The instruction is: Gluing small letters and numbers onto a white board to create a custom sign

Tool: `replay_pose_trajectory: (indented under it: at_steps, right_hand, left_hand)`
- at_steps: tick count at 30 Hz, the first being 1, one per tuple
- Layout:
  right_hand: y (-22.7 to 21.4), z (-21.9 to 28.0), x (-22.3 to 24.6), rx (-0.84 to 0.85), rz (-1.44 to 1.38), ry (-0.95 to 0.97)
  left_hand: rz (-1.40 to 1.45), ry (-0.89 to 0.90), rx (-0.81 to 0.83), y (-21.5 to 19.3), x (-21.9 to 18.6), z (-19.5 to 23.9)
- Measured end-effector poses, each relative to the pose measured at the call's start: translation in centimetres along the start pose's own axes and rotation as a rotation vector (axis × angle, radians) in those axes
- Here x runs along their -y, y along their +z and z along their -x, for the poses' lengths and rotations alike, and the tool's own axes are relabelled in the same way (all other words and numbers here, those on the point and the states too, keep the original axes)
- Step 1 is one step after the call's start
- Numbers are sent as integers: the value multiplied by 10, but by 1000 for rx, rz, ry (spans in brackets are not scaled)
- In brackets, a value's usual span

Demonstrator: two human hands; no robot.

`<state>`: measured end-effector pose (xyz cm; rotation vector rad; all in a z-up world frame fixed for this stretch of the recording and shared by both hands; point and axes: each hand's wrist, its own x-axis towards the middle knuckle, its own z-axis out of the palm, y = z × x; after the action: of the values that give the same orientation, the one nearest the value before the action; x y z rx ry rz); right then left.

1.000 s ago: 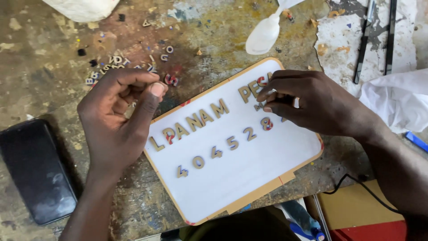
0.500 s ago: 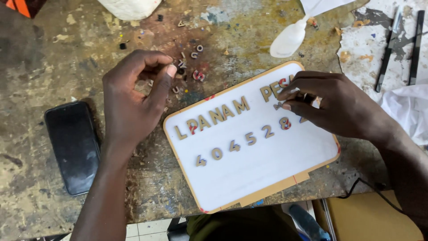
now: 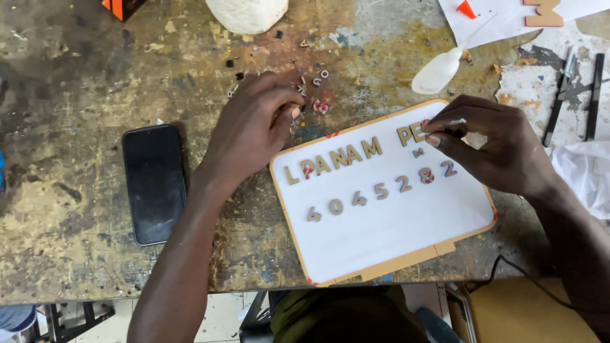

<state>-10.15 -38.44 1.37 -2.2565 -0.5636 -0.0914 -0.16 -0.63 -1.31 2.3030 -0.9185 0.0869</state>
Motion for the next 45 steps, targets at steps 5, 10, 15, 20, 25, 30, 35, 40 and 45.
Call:
replay_pose_trajectory:
  at_steps: [5,10,15,20,25,30,35,40,45]
  right_hand:
    - [5,-11,29,37,20,-66]
    - [9,-25,49,120,45,-202]
    - [3,-29,51,46,102,-221]
    - [-3,-23,33,-69,68,-97]
    - [-4,-19,29,-108,9,-109]
    - [18,-14,37,-30,-91,-283]
    - [27,-11,35,-51,-98,-260]
    - [23,-15,36,-23,-81,-291]
    - [21,-15,37,14,-199,-200]
  left_hand:
    - [-87,57,-28,-13,10,9]
    - [-78,-54,46,-24,7,6]
    - [-215,56,62,12,18,1]
    - [-271,64,51,12,6,2]
    - [32,62,79,15,-35,-3]
    - [647,-15,64,38,-87,-6]
    - [910,-200,82,63,-96,4]
    - [1038,-278,107,71,-94,7]
    - [1103,-242,66,76,-99,9]
